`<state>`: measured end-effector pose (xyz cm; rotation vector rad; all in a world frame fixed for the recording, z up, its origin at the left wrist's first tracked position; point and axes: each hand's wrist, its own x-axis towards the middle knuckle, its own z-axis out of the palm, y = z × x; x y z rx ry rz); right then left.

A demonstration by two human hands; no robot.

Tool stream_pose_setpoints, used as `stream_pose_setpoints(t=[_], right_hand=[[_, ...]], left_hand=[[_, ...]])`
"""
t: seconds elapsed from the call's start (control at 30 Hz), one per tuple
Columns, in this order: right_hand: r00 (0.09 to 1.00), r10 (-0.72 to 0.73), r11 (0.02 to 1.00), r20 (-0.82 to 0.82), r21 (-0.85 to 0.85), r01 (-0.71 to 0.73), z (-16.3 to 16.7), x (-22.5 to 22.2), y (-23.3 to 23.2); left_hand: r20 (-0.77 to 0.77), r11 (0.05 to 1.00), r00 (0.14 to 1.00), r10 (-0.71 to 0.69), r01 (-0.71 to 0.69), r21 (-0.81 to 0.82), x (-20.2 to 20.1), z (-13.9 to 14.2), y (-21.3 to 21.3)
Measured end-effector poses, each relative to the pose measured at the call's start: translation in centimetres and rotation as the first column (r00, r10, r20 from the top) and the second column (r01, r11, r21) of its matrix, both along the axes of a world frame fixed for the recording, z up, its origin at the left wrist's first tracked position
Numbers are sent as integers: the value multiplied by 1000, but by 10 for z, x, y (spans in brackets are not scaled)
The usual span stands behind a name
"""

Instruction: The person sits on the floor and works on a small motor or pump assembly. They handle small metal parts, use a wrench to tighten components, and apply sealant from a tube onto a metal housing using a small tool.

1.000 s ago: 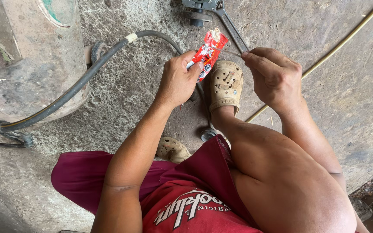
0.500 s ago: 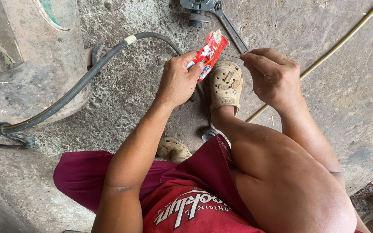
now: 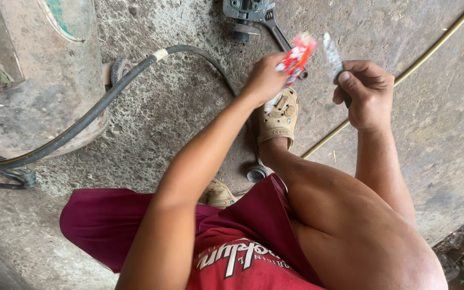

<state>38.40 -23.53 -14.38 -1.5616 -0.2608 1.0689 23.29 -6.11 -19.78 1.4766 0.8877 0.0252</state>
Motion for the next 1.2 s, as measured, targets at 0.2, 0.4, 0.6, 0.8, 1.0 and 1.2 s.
stream_pose_setpoints(t=[0.2,0.4,0.6,0.8,1.0,1.2], right_hand=[[998,-57,998,-24,3,57,-28,22,-11],[997,-62,996,-41,-58,60,-49,33,-16],[988,-109,978,-110,-188,87,-66,49,-2],[994,-24,994,-108,-104,13,-56,49,10],[984,48,997,-173,63,-38,-51,32,33],[998,54,995,-45,83,-50,-41,22,43]], left_hand=[[2,968,993,119,-116,224,60,-19,-8],[-80,965,988,129,-106,241,48,-28,0],[-204,926,974,-96,163,341,-18,17,18],[-8,771,911,412,-343,536,-20,21,106],[-507,927,791,343,-195,322,-16,43,147],[-243,827,813,529,-559,-69,-33,55,148]])
